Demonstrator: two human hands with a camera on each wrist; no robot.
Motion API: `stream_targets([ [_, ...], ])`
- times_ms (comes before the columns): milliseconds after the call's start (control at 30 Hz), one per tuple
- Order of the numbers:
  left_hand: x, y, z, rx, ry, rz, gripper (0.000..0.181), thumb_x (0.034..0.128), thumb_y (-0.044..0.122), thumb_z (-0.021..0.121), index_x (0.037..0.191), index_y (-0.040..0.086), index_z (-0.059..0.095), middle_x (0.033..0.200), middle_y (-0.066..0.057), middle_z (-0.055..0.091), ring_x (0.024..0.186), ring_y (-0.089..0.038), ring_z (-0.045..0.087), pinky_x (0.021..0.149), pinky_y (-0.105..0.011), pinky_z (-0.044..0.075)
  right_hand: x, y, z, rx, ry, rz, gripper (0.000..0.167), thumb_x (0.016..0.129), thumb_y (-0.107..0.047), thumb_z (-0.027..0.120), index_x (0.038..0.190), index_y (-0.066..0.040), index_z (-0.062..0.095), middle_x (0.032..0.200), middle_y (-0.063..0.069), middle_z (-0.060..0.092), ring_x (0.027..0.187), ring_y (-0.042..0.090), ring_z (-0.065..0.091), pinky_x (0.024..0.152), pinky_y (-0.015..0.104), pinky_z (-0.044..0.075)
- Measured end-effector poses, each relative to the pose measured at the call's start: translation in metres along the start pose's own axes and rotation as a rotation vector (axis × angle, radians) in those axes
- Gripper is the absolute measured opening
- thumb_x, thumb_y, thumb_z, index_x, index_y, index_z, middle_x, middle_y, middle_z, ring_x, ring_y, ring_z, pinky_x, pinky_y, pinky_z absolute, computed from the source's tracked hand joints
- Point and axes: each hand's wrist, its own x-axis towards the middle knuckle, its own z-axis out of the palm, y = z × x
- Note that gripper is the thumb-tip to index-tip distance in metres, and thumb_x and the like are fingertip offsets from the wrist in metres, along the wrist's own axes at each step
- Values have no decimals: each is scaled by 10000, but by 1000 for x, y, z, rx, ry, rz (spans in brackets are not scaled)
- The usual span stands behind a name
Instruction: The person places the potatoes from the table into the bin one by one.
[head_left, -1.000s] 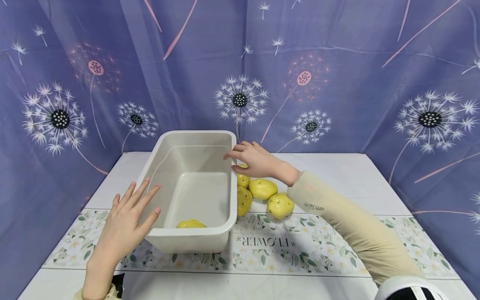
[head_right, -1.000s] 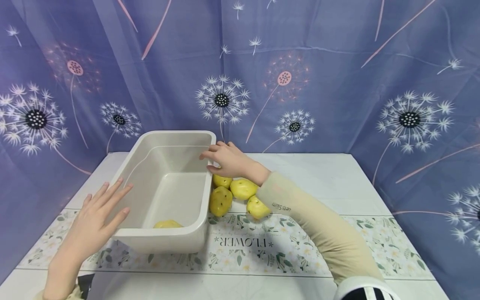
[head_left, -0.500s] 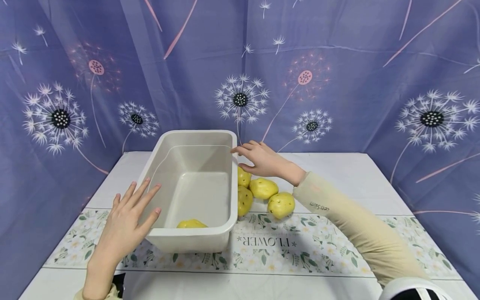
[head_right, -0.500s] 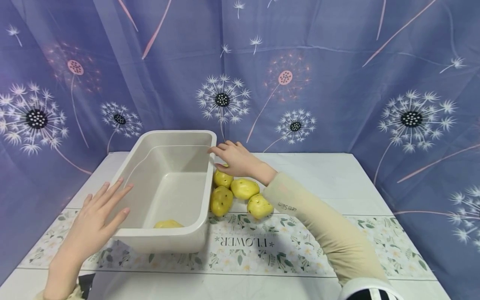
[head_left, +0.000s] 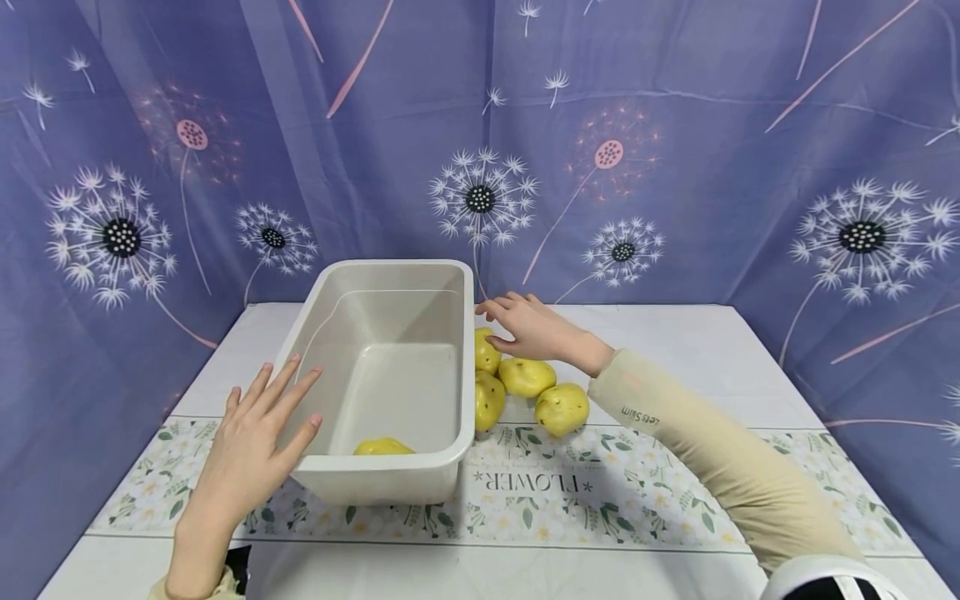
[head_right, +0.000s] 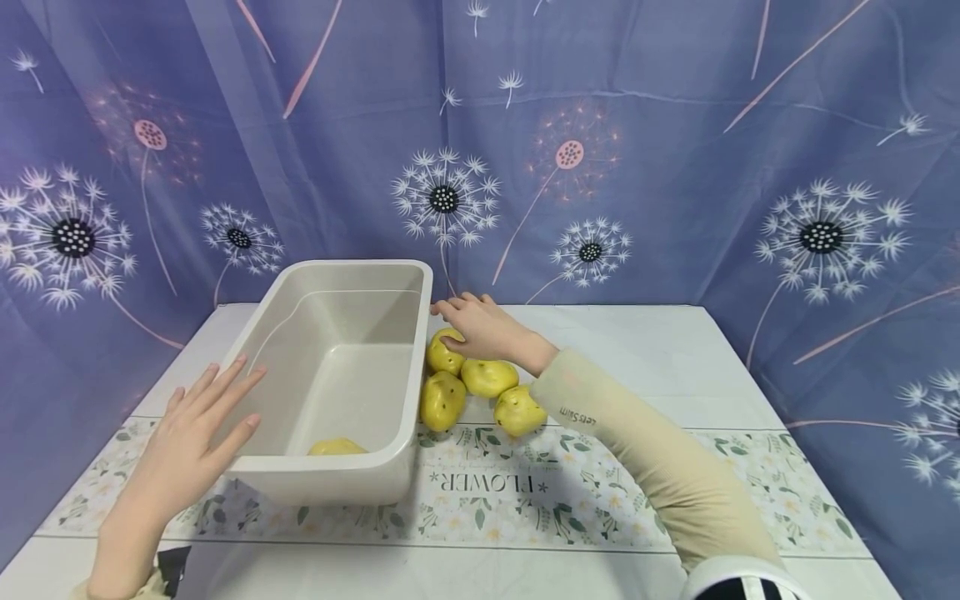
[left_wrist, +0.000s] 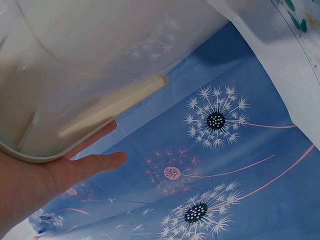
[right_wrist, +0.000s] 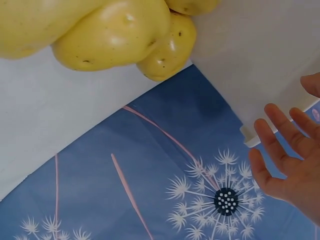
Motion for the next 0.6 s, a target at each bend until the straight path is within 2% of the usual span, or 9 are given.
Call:
stream_targets([
  [400,0,0,0,-3,-2,-2,496,882,337,515,1354,233,402,1440,-115,323,1339,-387,215,991,-689,127,-7,0,9,-28,-8,-17,349,845,-217,559,1175,-103,550,1059,43,612,932,221,525,739,399,439],
  [600,0,0,0,-2,-8,-4,499,880,333,517,1354,232,400,1441,-113,321,1341,-385,212,996,-686,119,-8,-1,15,-44,-16,-10,356,834,-232,571,1172,-123,551,1068,47,618,989,247,538,763,402,453],
])
